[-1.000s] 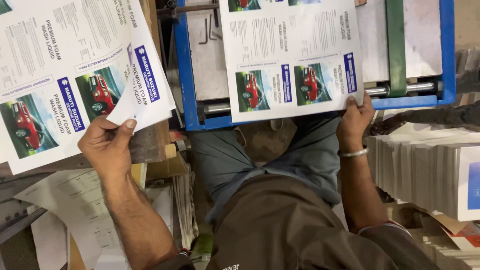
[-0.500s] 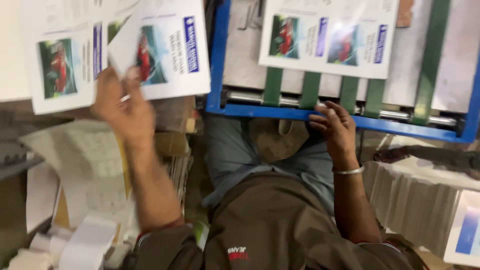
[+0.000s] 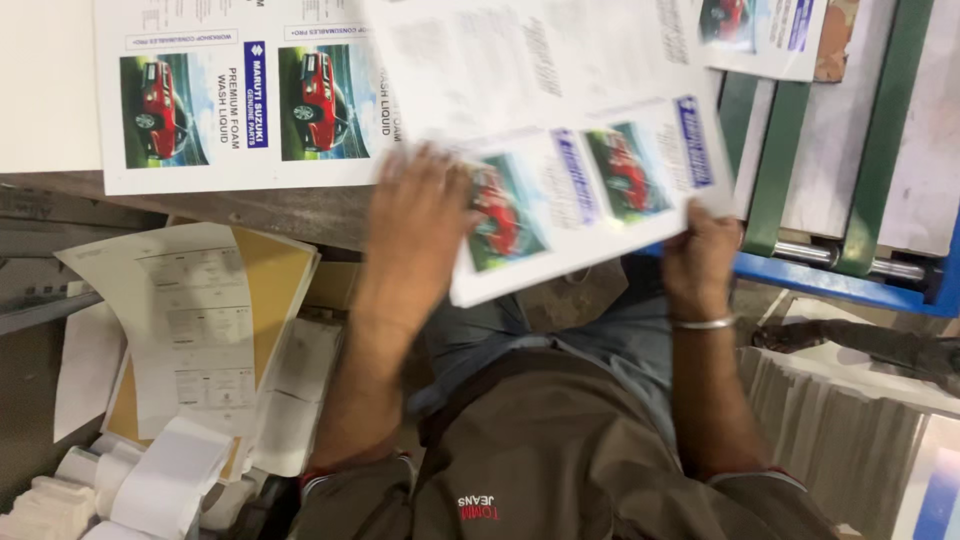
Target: The person sits on the floor and repeatedly picks up printed sheets, places them into a blue laminating machine, and removes the laminated sheets. The person stacks the finished laminated sheets on a nearby pile.
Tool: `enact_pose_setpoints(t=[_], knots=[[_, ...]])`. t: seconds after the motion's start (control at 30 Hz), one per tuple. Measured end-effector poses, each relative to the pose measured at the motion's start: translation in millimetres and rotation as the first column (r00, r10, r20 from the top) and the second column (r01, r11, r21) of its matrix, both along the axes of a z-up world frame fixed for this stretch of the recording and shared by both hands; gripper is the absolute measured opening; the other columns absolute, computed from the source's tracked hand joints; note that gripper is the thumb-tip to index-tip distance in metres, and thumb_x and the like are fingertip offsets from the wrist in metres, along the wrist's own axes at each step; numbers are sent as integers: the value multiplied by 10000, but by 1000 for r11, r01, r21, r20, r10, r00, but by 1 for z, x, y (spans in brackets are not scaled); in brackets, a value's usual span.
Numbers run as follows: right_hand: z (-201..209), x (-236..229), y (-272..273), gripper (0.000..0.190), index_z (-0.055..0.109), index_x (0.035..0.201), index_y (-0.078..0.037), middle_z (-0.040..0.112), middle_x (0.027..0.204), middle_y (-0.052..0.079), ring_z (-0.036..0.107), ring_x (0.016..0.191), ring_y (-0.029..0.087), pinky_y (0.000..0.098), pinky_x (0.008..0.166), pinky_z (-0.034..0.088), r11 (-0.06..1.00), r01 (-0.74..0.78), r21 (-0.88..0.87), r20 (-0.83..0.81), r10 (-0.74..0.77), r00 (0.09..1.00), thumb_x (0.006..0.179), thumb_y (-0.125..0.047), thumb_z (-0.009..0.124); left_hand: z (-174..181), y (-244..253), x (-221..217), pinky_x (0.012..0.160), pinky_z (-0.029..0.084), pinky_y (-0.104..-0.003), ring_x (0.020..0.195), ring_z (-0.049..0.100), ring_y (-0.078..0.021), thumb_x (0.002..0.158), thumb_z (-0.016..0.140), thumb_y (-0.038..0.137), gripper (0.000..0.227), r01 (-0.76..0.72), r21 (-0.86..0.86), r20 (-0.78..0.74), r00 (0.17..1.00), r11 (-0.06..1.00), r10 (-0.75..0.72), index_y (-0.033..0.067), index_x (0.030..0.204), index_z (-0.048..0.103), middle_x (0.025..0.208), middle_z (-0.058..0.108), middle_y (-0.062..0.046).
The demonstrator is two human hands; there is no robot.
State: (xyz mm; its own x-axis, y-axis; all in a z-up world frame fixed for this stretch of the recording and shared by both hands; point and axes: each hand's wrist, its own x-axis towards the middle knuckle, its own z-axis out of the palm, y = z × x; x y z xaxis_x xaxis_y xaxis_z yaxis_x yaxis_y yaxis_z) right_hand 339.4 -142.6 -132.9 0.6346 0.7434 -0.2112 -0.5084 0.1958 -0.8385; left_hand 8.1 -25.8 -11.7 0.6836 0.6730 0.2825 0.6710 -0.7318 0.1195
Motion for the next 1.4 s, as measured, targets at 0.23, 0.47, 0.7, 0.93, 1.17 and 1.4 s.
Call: enact_pose_setpoints(t=[0.23,0.47,0.7,0.93,1.17,1.4], knots=[[-43,90,-62,301,561,1345,113,683,1283,203,726,1117,259,345,990,634,961,271,56,317,-274,908,1047,103,522,5,41,-49,864,513,-413,959,653,-282,905,751,-2,218,-78,101,160,985,992,61,44,1116,729,1000,676,-106],[-29,57,-102,315,573,1332,88,692,1240,162,725,1066,214,310,935,629,914,406,-4,303,-386,871,1029,85,488,21,30,-47,797,510,-431,886,636,-309,839,766,1,208,-84,47,247,966,995,70,86,1023,718,937,656,-90],[-46,12,-136,228,617,1250,80,699,1151,112,691,995,185,311,894,574,887,435,-153,357,-361,861,1049,38,520,14,27,-50,985,542,-425,1139,674,-309,908,755,-6,237,-89,81,266,962,993,65,26,1134,695,1156,695,-114],[-78,41,-119,226,628,1267,72,703,1174,94,646,1030,142,264,932,522,913,384,-139,568,-244,786,1062,21,549,-4,28,-46,1004,544,-452,1150,671,-338,839,747,12,285,-119,189,225,971,975,75,11,1119,694,1175,686,-135],[-60,67,-75,255,599,1277,37,695,1086,122,703,893,207,315,749,589,964,181,-193,214,-139,967,1093,-139,583,13,38,-71,972,563,-434,1103,687,-324,999,700,6,170,-45,-58,330,942,997,62,29,1167,714,1172,727,-133],[7,-13,-44,448,519,1392,36,678,1254,190,732,1044,281,383,881,625,923,-325,-208,78,347,935,1024,-215,574,-5,22,-26,813,541,-511,915,647,-404,946,669,-28,134,8,140,450,890,990,-71,-49,1078,653,1008,667,-210]])
